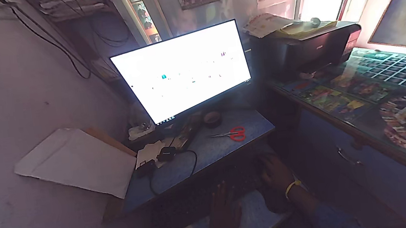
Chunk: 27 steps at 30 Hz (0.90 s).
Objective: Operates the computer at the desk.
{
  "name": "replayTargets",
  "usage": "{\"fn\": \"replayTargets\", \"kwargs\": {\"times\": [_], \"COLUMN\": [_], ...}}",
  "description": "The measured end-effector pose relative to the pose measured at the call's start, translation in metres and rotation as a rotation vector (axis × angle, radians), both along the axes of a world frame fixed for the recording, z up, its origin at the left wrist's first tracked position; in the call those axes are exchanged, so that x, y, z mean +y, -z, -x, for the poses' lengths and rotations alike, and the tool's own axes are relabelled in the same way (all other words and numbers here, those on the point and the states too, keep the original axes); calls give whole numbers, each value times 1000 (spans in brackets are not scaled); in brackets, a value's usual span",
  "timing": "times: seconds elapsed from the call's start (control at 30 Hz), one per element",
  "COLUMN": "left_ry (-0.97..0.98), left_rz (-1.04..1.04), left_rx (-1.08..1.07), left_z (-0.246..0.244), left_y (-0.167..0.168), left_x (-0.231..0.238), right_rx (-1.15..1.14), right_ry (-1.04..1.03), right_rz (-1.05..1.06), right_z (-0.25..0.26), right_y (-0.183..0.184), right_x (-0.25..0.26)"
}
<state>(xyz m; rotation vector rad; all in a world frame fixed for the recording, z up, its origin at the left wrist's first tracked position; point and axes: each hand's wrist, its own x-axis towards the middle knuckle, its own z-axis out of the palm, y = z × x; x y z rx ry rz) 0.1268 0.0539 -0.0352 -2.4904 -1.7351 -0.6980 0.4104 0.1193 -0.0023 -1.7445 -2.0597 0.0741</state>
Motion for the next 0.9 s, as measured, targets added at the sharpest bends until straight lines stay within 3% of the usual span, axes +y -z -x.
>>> {"fn": "replayTargets", "kwargs": {"times": [0.9], "left_ry": [-10], "left_rz": [-6], "left_rx": [25], "left_z": [1], "left_y": [4], "left_x": [1], "right_rx": [-7], "right_ry": [-8], "right_rz": [4], "right_z": [0], "right_y": [-1], "right_x": [1]}}
